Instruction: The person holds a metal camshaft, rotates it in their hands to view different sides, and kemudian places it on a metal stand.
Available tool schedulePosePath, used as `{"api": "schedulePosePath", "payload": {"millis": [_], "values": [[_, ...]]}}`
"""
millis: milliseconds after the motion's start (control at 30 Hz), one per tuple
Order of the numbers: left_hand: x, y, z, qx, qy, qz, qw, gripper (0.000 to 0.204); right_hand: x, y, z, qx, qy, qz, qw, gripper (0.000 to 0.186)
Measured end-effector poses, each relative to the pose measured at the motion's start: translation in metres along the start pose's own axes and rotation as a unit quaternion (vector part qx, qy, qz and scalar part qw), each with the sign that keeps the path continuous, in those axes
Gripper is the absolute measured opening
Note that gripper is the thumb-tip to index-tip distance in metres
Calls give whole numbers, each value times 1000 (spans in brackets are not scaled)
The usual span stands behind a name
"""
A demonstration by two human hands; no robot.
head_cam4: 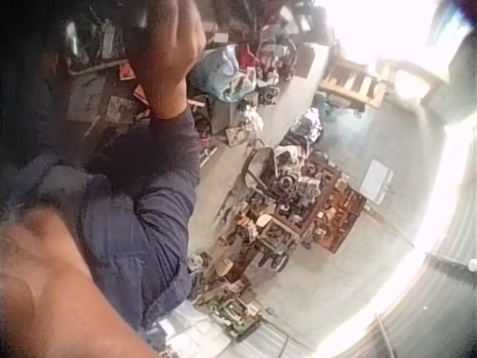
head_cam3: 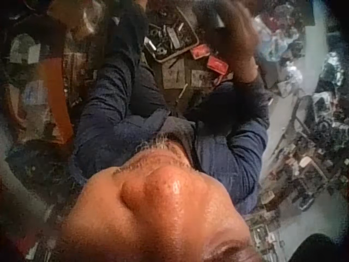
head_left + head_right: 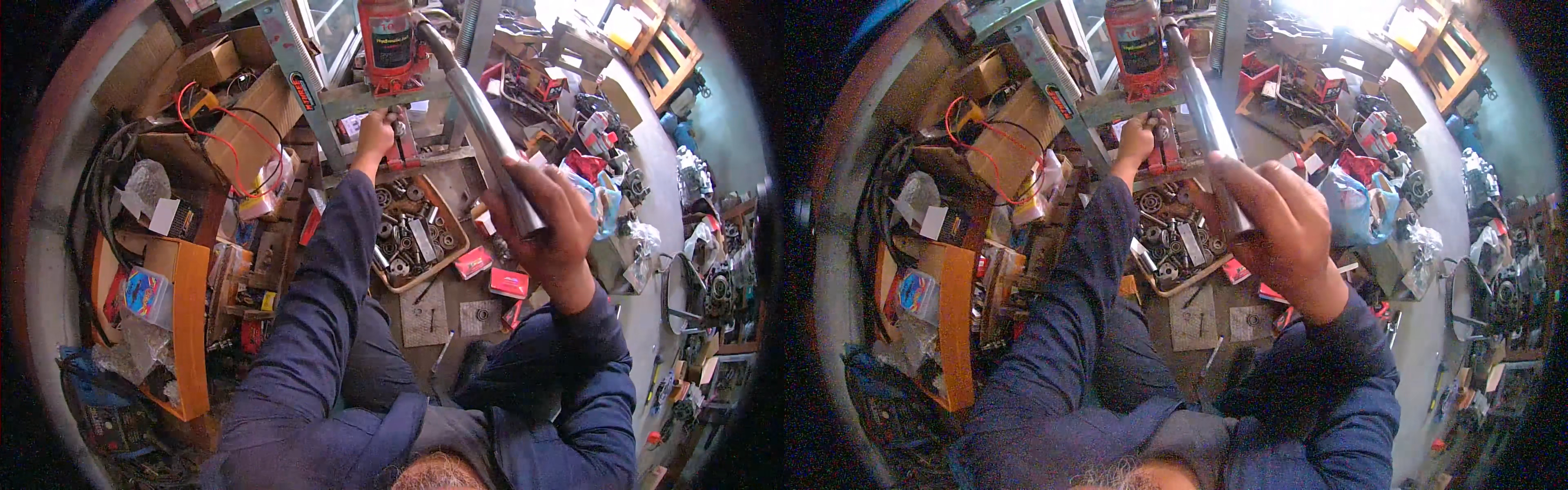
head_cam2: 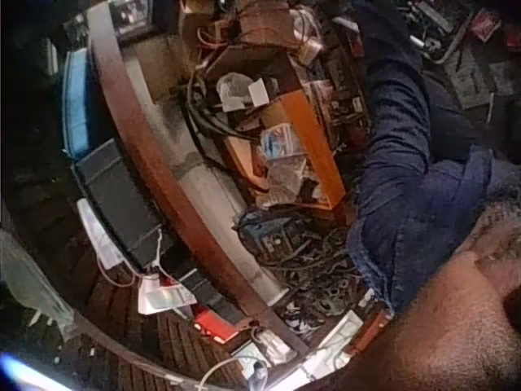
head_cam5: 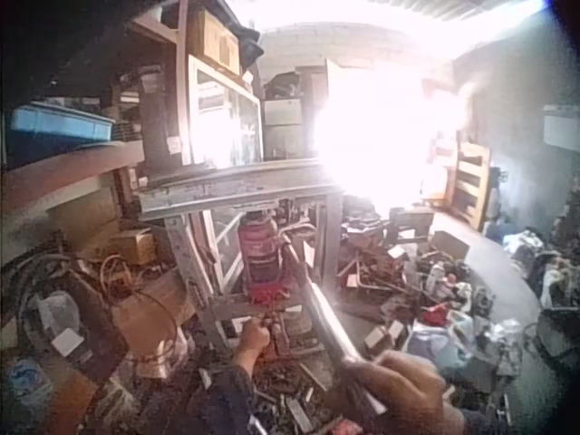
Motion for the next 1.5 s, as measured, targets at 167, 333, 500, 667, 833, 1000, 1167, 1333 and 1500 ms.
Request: {"api": "schedulePosePath", "payload": {"millis": [167,333,500,667,833,1000,1167,1333,1500], "values": [[-74,1,-31,102,243,-302,916,20,-5,18,13,-1,-67,-32,997,51],[-43,1,-44,111,64,-343,931,26,17,31,8,40,-68,-39,996,49],[-12,-1,-61,148,67,-203,965,23,14,32,18,57,-64,-43,995,48],[-17,-6,-65,111,38,-239,964,12,9,27,19,60,-73,-71,993,48],[16,-10,-58,104,83,-139,981,10,18,35,19,69,-78,-66,992,48],[14,-9,-37,98,92,-148,980,10,22,42,20,39,-73,-75,994,50],[-8,-9,-26,44,28,-61,997,21,25,50,19,6,-40,-49,998,40],[-5,-4,-17,5,43,-124,991,21,30,52,17,5,-38,-37,999,40],[-1,-3,-17,1,44,-86,995,19,30,52,18,4,-40,-46,998,41]]}}
Point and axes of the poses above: each hand's wrist, its own y-axis away from the middle knuckle, its own z-axis out of the palm, x = y × z, the point moved 6 cm from there along -y, towards the middle knuckle, and after that the axes turned 15 degrees about x, right-handed, at the moved point
